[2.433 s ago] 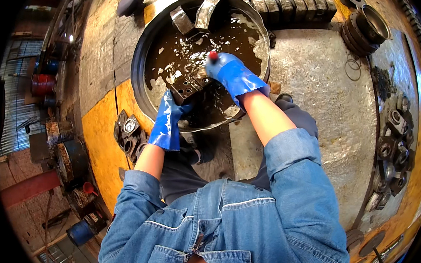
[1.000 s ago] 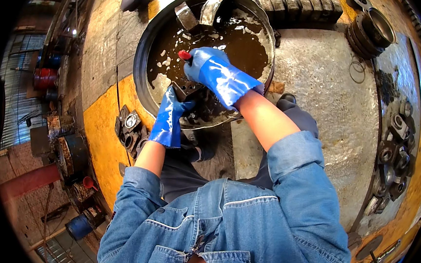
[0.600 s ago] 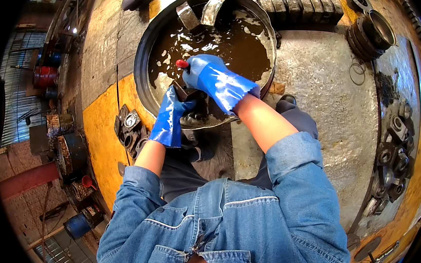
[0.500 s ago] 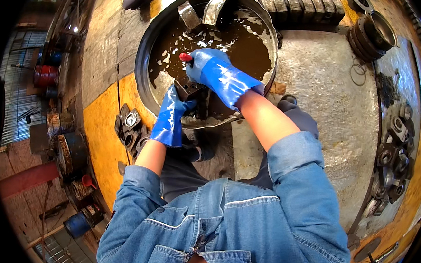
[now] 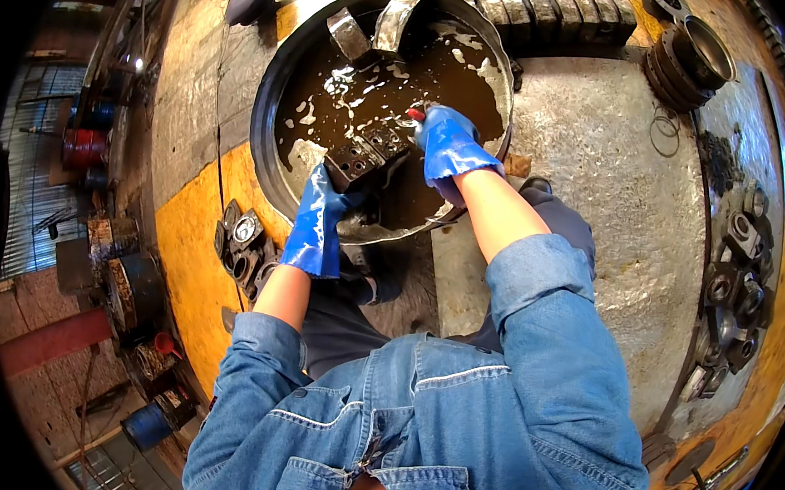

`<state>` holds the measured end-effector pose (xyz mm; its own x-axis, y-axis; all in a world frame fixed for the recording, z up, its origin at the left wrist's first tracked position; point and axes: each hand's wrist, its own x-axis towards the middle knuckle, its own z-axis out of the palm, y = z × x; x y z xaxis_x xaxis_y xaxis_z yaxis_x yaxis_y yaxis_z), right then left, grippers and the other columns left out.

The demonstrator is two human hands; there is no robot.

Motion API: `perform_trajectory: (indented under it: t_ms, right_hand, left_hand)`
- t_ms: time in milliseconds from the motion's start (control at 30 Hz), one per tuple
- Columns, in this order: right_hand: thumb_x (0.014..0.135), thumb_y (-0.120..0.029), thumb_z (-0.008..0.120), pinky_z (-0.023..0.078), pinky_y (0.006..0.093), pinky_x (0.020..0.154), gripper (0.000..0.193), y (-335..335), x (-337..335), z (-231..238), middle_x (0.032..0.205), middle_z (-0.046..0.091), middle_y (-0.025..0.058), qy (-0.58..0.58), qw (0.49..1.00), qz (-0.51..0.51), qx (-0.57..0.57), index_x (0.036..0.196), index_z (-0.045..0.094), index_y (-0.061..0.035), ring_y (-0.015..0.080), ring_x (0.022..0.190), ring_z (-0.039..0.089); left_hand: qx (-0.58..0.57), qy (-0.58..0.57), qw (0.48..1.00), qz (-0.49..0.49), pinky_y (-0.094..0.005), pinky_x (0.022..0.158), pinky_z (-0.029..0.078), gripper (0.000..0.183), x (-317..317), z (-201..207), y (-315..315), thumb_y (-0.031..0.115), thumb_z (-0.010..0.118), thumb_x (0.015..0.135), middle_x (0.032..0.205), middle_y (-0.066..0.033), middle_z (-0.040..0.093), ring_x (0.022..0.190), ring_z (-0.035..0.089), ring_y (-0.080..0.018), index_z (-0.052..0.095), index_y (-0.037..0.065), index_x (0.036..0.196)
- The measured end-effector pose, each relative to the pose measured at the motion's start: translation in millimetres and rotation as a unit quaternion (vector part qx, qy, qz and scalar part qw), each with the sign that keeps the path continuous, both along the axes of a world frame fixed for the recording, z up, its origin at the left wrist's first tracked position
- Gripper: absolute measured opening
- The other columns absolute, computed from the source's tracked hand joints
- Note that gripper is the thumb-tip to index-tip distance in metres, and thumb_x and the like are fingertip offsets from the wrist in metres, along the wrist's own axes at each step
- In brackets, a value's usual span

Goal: The person cleans various metal mechanical parts by scrubbing them with a brush inside a bucket of dark cleaning liquid and then wiping them with a cloth.

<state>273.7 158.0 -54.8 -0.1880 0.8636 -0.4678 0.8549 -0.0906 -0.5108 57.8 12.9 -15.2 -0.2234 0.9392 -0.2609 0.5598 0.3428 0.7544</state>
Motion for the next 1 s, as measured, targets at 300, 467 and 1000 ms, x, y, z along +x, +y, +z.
perform_trajectory:
  t_ms: [300,467,1000]
  right_hand:
    - [0.088,-0.044,0.065,0.052,0.0367,0.078,0.045,-13,-17,87,0.089,0.072,0.0182,0.284,0.948,-0.067,-0.123,0.103,0.074,-0.0028,0.0248,0.082,0.067]
    - [0.09,-0.051,0.063,0.053,0.0383,0.081,0.05,-33,-21,99,0.094,0.073,0.0171,0.276,0.952,0.068,-0.111,0.104,0.072,-0.0035,0.0261,0.087,0.069]
    - [0.087,-0.039,0.072,0.056,0.0393,0.082,0.042,21,-3,-53,0.096,0.075,0.0205,0.157,0.981,-0.085,-0.078,0.105,0.075,-0.0015,0.0321,0.092,0.073]
  left_hand:
    - [-0.041,-0.007,0.999,-0.003,-0.0378,0.09,0.057,0.068,-14,-20,-1,0.017,0.089,0.069,0.113,-0.0181,0.074,0.103,0.072,-0.0261,0.06,-0.002,0.127]
    - [-0.018,-0.029,0.999,0.011,-0.0378,0.087,0.058,0.068,-19,-33,-2,0.017,0.089,0.069,0.11,-0.0183,0.074,0.101,0.072,-0.0263,0.059,-0.003,0.127]
    - [-0.004,0.026,1.0,-0.006,-0.0396,0.093,0.057,0.068,-2,-9,1,0.019,0.09,0.067,0.116,-0.0205,0.074,0.107,0.072,-0.0305,0.062,-0.001,0.126]
